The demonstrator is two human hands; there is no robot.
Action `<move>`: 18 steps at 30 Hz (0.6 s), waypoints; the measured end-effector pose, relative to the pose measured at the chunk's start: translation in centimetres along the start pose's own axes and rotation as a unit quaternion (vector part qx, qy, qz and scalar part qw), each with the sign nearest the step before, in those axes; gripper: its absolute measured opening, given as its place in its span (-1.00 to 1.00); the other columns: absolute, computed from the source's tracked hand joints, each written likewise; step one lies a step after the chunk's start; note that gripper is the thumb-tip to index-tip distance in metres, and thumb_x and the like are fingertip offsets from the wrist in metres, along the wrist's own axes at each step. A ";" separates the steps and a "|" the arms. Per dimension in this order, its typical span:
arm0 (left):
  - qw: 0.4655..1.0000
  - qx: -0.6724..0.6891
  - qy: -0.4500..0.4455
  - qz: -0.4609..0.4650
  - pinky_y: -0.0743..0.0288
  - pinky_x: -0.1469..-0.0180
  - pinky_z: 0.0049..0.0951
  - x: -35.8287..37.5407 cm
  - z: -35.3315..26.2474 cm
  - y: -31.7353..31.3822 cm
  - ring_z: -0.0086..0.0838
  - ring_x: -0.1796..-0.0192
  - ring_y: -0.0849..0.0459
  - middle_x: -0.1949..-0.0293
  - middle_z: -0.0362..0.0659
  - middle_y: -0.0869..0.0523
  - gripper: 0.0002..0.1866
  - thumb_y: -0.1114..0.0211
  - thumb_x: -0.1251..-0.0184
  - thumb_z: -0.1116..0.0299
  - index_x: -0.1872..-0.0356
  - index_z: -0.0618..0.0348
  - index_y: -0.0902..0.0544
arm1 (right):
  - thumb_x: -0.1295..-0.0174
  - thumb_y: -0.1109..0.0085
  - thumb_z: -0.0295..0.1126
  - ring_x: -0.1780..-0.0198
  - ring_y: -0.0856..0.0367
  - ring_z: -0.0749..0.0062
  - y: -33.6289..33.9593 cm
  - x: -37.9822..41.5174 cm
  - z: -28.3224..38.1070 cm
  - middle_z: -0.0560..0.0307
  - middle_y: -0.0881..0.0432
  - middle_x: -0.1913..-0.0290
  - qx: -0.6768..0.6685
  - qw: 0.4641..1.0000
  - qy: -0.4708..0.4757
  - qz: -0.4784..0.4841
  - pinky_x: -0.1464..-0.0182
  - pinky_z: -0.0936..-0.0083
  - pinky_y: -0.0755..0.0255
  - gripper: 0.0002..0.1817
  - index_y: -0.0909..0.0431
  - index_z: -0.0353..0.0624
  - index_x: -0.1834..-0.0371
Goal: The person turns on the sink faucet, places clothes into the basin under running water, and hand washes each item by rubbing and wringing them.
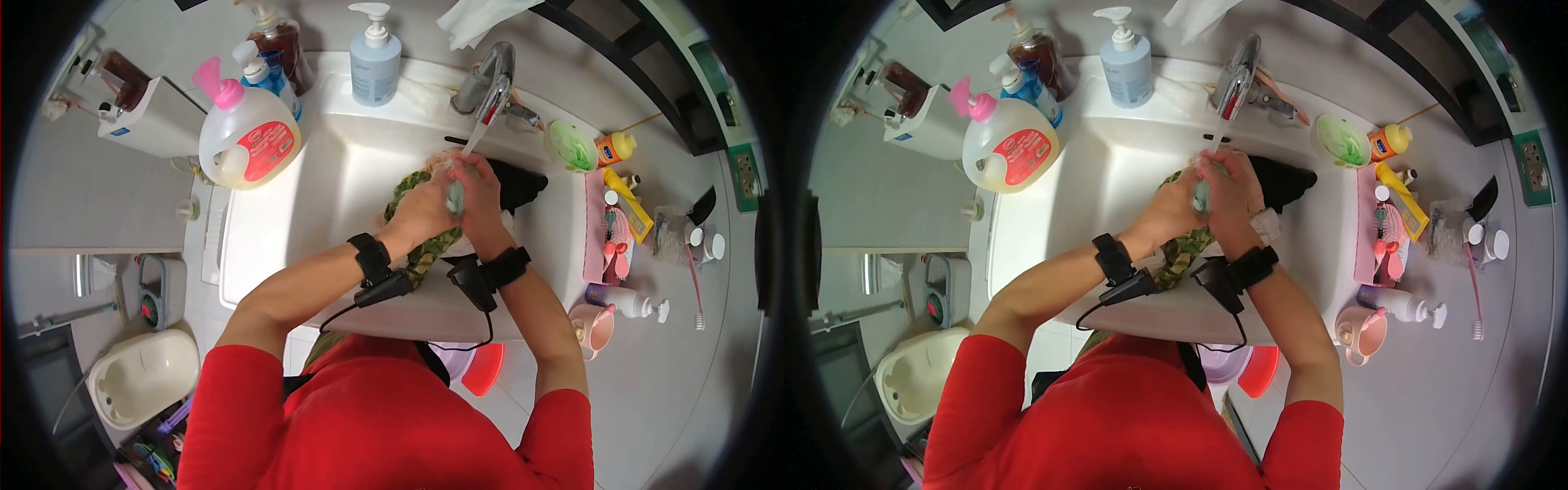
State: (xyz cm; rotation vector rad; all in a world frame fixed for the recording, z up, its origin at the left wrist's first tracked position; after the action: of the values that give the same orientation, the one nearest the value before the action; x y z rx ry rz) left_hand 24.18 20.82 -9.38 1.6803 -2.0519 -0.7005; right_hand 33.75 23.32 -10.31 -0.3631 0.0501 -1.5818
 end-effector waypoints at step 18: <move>0.670 0.548 0.162 0.474 -0.20 0.60 -0.65 3.5 -2.6 -2.4 -0.59 0.49 -0.44 0.35 -0.17 -0.57 -0.79 -0.22 -0.11 0.43 0.21 0.23 -0.53 | 0.08 -0.13 -0.47 -0.17 -0.35 0.11 -2.6 7.2 8.8 -0.06 -0.29 -0.20 0.597 0.541 0.542 0.239 -0.13 0.23 -0.31 -0.41 -0.29 -0.09 -0.14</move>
State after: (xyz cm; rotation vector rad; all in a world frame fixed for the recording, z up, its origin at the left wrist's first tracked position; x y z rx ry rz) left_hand 26.90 16.67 -8.76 0.6239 -2.6970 1.3023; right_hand 33.52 18.10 0.14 1.6315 0.0055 -0.7321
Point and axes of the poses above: each hand's wrist, its own x-axis away from the middle knuckle, its own y-axis out of the back of the hand, z = x × y, the point moved 7 cm from there along -x, towards the middle knuckle
